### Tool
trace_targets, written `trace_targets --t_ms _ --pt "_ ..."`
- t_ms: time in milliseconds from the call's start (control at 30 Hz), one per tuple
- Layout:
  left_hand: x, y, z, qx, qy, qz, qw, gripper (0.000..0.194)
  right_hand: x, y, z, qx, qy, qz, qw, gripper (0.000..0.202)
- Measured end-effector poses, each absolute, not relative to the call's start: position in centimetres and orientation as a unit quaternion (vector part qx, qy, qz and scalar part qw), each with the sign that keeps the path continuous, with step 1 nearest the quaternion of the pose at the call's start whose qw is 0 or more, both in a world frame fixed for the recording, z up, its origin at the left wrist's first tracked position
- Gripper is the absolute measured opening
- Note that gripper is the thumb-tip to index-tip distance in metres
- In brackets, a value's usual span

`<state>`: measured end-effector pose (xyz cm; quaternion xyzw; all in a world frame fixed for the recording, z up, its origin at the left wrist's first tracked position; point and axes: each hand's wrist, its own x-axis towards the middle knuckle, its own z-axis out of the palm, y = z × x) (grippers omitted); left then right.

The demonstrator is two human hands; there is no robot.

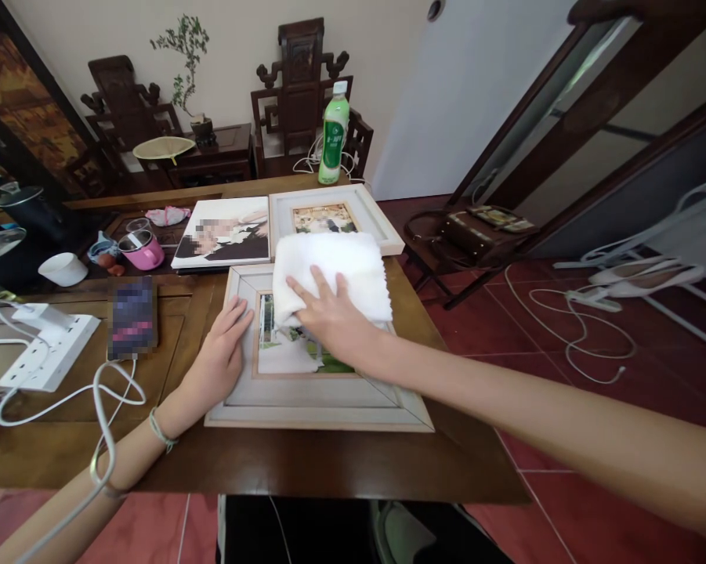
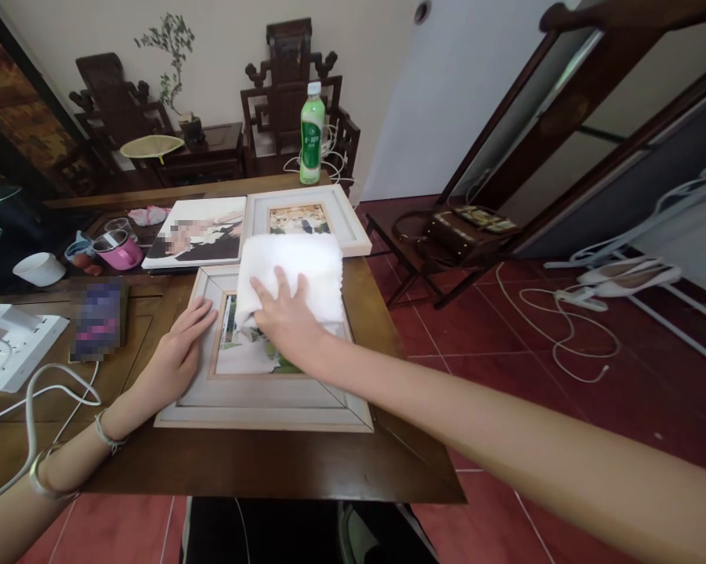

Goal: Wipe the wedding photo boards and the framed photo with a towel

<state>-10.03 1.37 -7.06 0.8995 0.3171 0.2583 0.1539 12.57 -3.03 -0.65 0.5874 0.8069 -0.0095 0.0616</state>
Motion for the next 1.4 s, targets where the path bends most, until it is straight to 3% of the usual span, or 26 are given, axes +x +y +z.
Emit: trace_targets --t_ms 233,333,533,800,1000,1267,1400 --pt "-10.0 1.5 -7.2 0.898 0.322 0.257 0.152 0.054 9.4 -9.4 3.2 0.491 0.83 -0.227 0.138 0.052" --pt "-9.9 1.5 -7.2 0.899 0.321 0.258 0.149 0.053 8.7 -10.9 3.7 0.457 0.835 -0.276 0.134 0.034" --pt "-10.0 1.5 -7.2 0.901 0.328 0.244 0.148 0.053 8.8 -10.3 1.4 0.479 0.854 -0.181 0.086 0.038" --pt "-10.1 1.6 -7.2 0.904 0.308 0.256 0.149 0.055 11.3 -1.9 -1.2 0.575 0.816 0.014 0.058 0.049" --pt "-10.0 1.6 -7.2 0.902 0.309 0.262 0.146 0.054 10.5 -2.4 -1.1 0.572 0.819 -0.021 0.038 0.045" --pt "-9.8 1.4 -7.1 0.895 0.334 0.253 0.154 0.052 8.1 -9.3 2.7 0.469 0.842 -0.235 0.13 0.036" --pt "-9.6 1.3 -6.7 0.894 0.343 0.243 0.157 0.05 7.8 -10.2 2.1 0.466 0.852 -0.215 0.104 0.035"
